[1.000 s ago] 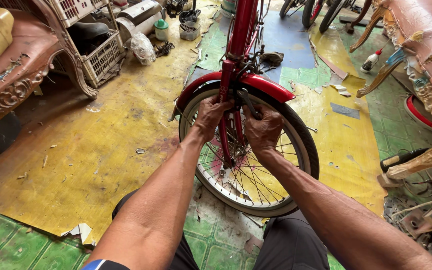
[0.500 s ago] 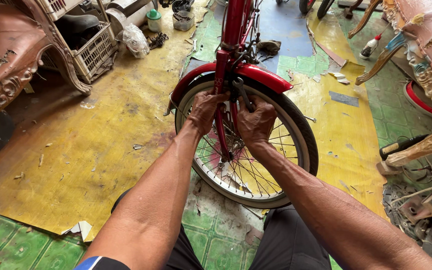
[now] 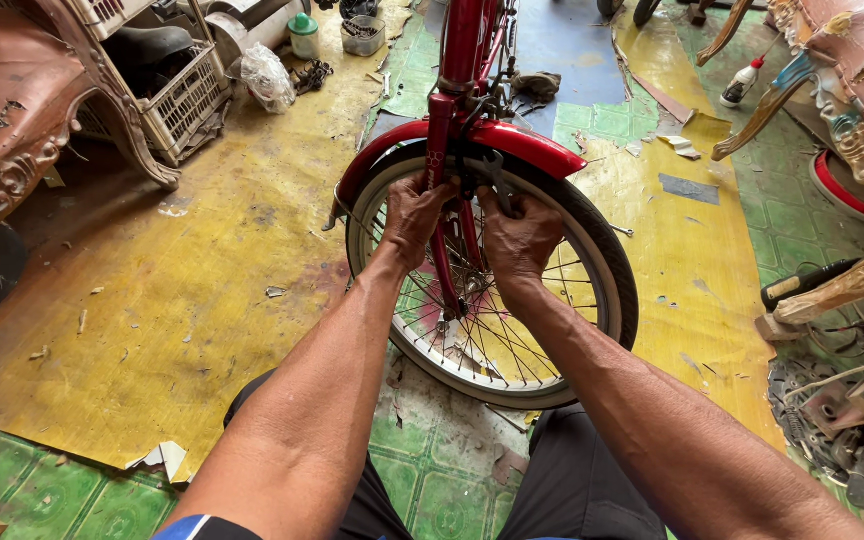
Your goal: The person adjusts the front wheel and brake assembly of a red bicycle using a wrench and a hammer. They tighten bolts and align the brake pads while sitting on the floor in a cluttered workshop.
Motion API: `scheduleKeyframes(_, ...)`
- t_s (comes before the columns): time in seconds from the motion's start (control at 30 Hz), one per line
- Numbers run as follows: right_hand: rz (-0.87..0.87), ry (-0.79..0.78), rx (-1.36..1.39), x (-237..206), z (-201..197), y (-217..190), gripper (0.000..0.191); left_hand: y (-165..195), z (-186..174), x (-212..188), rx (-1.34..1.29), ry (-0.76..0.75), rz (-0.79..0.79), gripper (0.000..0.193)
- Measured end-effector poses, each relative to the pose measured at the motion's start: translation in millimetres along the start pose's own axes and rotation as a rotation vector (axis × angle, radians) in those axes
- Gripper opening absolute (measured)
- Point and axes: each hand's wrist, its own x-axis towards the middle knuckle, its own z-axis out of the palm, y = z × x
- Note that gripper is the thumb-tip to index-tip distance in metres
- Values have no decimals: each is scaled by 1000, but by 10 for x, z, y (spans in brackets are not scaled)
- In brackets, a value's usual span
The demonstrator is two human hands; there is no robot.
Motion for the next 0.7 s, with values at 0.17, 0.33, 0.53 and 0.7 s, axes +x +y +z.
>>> scheduleKeyframes(0.17,8,8,93,-39,-85,-36,27,7,26,-21,-7,6,15,11)
scheduleKeyframes(0.33,40,12,35,-35,-59,-59,30,-28,18,-11,-1,37,1,9)
scheduleKeyframes(0.53,-22,5,73,-32,-49,8,29,-29,1,-9,24,37,5,10)
scheduleKeyframes(0.7,-24,-28,42,1,-59,0,34,-10,1,-15,42,40,34,10)
